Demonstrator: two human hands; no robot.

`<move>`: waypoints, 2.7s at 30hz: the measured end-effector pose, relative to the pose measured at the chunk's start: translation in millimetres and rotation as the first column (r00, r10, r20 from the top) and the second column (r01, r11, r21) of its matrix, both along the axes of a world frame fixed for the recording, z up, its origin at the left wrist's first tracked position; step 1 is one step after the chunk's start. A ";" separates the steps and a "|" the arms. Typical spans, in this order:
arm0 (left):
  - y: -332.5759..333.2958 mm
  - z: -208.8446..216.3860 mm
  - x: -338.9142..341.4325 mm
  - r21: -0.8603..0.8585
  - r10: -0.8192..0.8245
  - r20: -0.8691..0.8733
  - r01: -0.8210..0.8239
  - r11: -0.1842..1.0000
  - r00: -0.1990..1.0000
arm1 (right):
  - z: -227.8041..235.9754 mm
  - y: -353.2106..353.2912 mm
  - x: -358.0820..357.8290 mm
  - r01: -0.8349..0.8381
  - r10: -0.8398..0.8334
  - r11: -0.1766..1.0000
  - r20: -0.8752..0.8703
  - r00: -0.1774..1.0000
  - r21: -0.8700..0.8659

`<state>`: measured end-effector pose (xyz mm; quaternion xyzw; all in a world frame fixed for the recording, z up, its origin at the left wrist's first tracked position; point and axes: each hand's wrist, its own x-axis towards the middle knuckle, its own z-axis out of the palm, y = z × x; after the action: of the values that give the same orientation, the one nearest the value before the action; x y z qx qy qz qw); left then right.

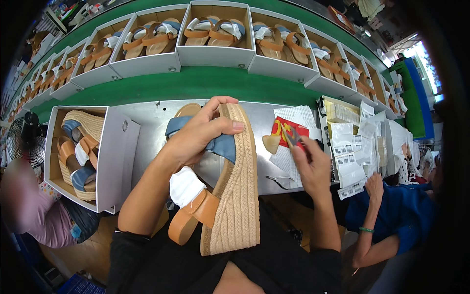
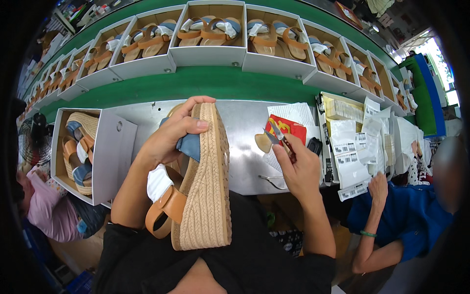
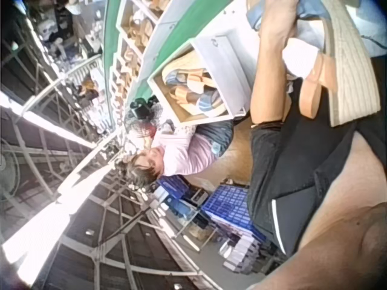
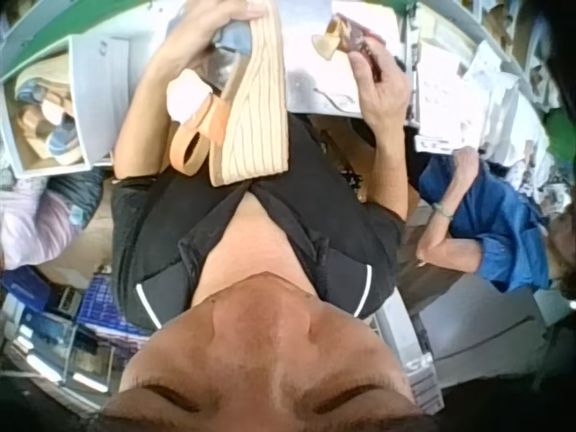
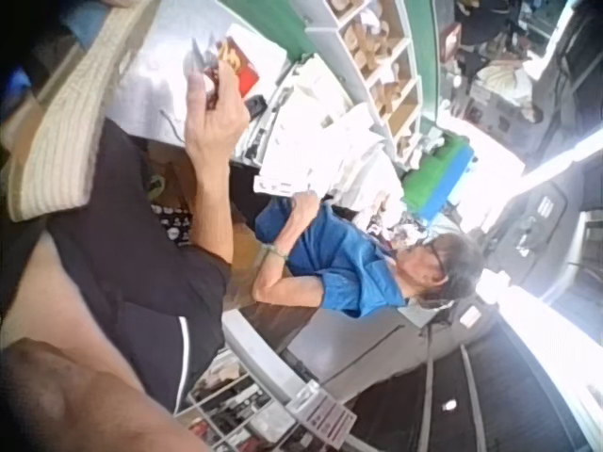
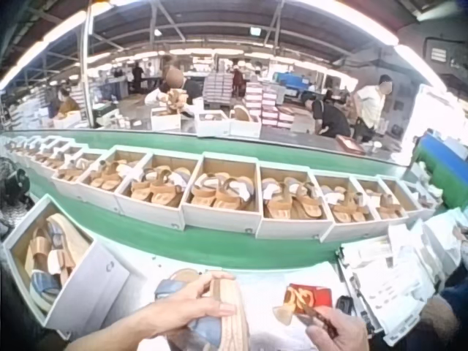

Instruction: The person inspects a pair of woven-sole sandals, trims excess material from the sole edges with a utility knife, and places the finished pair into a white box on a green conveyor belt. The person repeats this process for multiple pairs of sandals.

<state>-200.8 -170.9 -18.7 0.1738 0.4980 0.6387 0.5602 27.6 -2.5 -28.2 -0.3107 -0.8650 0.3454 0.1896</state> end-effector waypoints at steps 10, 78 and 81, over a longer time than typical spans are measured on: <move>2.7 -10.2 -9.0 0.037 0.249 -0.356 -0.253 0.967 0.901 | -20.3 -42.6 -2.8 -0.260 0.165 0.669 -0.202 0.965 -0.696; -86.7 -78.1 18.8 0.338 0.180 0.670 -0.512 0.790 0.720 | -20.6 -53.5 -43.5 -0.727 -0.306 -0.181 -0.664 0.682 -0.663; -111.0 -95.8 -17.4 0.355 0.174 0.670 -0.517 0.778 0.722 | -22.5 -37.6 -40.6 -0.652 -0.259 -0.223 -0.601 0.756 -0.724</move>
<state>-218.2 -281.9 -114.5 0.0054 0.1254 0.8658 0.4844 -13.1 -40.1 -50.8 -0.0551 -0.2090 0.9743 0.0641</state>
